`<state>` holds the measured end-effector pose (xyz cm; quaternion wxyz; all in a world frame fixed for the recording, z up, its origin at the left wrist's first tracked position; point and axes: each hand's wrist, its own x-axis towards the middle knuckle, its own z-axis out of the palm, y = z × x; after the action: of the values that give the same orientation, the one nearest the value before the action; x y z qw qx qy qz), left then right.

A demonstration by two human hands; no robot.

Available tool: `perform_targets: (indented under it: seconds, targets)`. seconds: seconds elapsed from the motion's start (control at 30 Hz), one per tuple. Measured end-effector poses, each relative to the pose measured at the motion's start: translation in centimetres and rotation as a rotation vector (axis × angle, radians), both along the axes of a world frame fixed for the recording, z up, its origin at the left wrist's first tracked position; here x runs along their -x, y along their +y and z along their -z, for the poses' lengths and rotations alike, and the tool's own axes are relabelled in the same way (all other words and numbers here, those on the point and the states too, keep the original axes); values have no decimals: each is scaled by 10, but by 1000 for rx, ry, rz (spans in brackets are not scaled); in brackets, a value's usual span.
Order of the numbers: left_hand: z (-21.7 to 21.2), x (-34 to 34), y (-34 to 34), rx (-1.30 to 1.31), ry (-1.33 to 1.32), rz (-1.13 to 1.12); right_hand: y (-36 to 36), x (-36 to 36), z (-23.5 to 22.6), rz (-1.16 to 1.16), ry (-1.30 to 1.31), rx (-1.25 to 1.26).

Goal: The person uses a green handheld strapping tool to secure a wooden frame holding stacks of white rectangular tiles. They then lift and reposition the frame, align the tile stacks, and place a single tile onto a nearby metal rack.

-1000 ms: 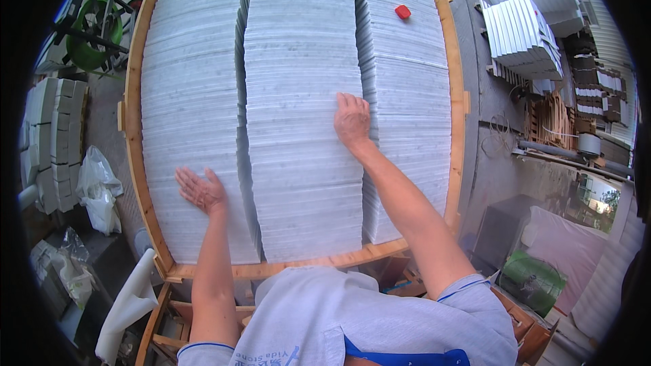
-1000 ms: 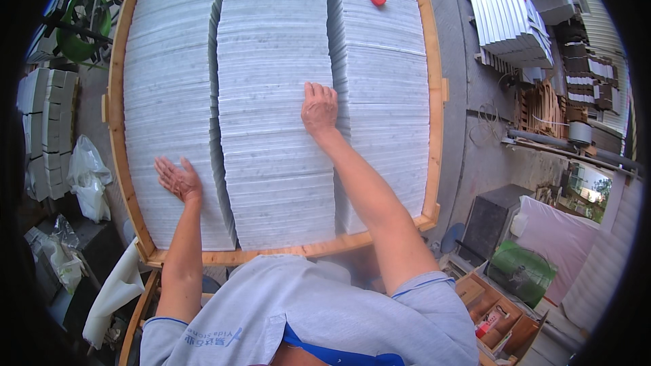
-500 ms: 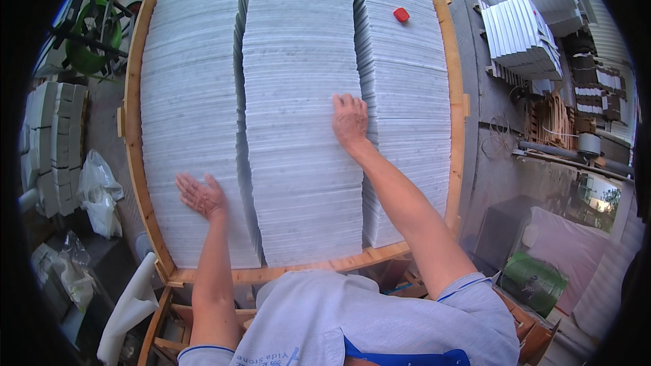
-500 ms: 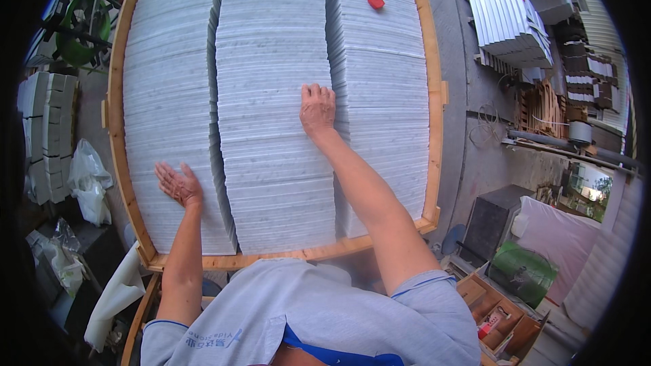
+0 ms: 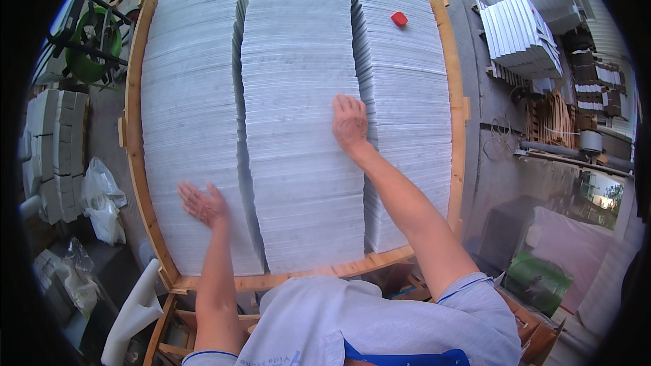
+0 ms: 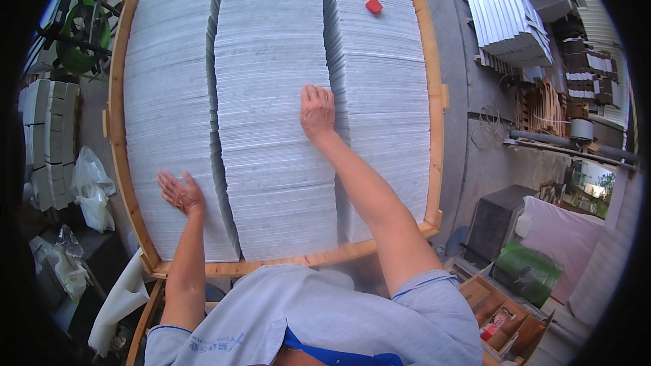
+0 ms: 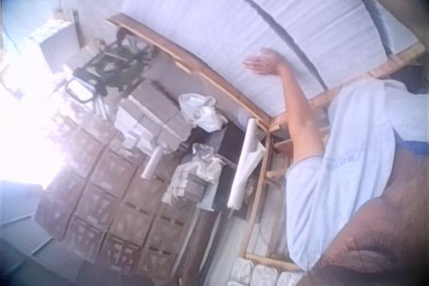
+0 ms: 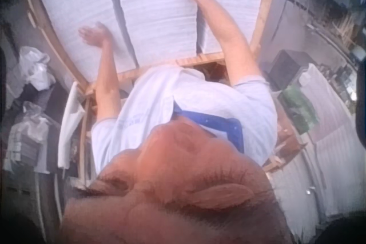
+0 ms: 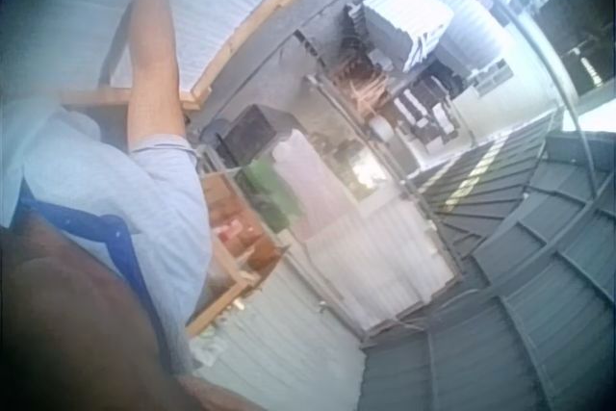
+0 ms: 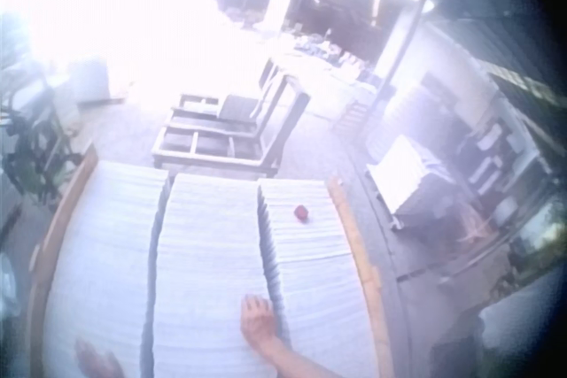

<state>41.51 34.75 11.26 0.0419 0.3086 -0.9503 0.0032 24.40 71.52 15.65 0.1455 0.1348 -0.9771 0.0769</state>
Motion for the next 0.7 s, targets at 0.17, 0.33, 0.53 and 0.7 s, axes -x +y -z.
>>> perform_targets:
  seconds: [0.17,0.33,0.53,0.7]
  targets:
    - [-4,0,1,-5,-20,-9,-2,9,-2,37,-12,37]
    - [-3,0,1,34,-36,-3,-7,17,0,77,-5,10]
    - [-5,0,2,41,-18,9,-7,21,2,90,-57,-40]
    - [-6,1,3,45,-45,1,-5,27,-1,79,-103,-60]
